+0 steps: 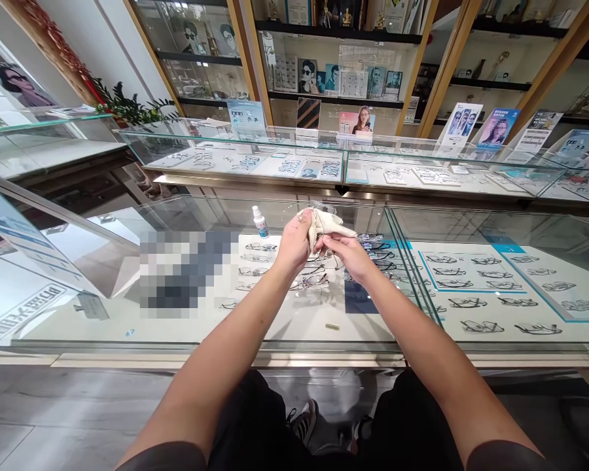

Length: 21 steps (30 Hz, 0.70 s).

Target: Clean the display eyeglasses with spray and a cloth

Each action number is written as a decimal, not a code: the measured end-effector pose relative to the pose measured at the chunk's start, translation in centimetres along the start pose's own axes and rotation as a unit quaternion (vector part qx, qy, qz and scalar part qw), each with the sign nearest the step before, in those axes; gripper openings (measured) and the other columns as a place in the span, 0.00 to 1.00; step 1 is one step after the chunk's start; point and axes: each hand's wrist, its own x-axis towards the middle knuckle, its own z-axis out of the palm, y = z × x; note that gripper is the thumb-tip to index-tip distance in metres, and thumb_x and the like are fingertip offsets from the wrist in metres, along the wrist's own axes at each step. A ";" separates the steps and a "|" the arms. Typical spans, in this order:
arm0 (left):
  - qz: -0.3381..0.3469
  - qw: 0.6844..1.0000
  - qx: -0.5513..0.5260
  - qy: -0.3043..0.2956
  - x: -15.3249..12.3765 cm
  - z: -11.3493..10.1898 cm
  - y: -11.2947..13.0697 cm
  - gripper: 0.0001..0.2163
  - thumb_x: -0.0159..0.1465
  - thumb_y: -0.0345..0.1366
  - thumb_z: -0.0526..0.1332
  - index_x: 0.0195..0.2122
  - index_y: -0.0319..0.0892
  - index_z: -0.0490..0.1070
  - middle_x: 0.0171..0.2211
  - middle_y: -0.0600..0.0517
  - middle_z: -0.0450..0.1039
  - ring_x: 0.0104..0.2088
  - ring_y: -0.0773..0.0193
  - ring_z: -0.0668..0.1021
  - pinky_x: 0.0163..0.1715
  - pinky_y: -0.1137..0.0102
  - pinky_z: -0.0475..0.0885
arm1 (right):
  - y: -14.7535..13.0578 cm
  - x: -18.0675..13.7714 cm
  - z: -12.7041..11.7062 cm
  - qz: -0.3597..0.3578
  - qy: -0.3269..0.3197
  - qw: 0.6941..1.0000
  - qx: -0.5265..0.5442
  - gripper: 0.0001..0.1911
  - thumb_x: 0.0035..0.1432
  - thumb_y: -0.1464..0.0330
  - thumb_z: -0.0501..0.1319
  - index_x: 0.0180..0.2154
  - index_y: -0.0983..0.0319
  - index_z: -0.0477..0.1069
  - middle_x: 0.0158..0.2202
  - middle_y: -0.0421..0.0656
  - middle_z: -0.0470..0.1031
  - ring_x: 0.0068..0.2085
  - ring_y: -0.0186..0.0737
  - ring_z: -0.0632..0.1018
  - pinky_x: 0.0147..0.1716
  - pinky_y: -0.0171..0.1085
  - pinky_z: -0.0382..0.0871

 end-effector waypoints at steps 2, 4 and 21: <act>0.011 1.000 -0.017 0.013 0.4 -0.3 -0.2 0.28 0.62 0.64 0.73 0.42 0.41 0.74 0.24 0.55 0.77 0.17 0.68 0.72 0.20 0.70 0.72 | -0.6 0.0 -0.6 -0.002 0.004 1.000 0.018 0.20 0.58 0.48 0.72 0.34 0.59 0.83 0.38 0.44 0.84 0.39 0.40 0.75 0.43 0.41 0.68; 0.033 0.999 -0.016 0.036 0.8 -0.8 -0.4 0.29 0.61 0.63 0.74 0.45 0.40 0.76 0.32 0.50 0.83 0.26 0.65 0.80 0.29 0.69 0.78 | -1.3 0.0 -1.4 -0.012 0.028 0.999 0.030 0.19 0.59 0.49 0.72 0.34 0.58 0.82 0.41 0.44 0.83 0.42 0.42 0.77 0.43 0.40 0.68; -0.049 0.992 0.076 -0.085 -1.6 1.2 -0.6 0.29 0.65 0.60 0.72 0.52 0.38 0.83 0.32 0.49 0.82 0.30 0.64 0.78 0.32 0.72 0.71 | -1.8 0.2 -1.7 -0.068 0.120 0.990 0.031 0.19 0.59 0.47 0.71 0.39 0.55 0.82 0.52 0.45 0.81 0.53 0.46 0.78 0.51 0.40 0.74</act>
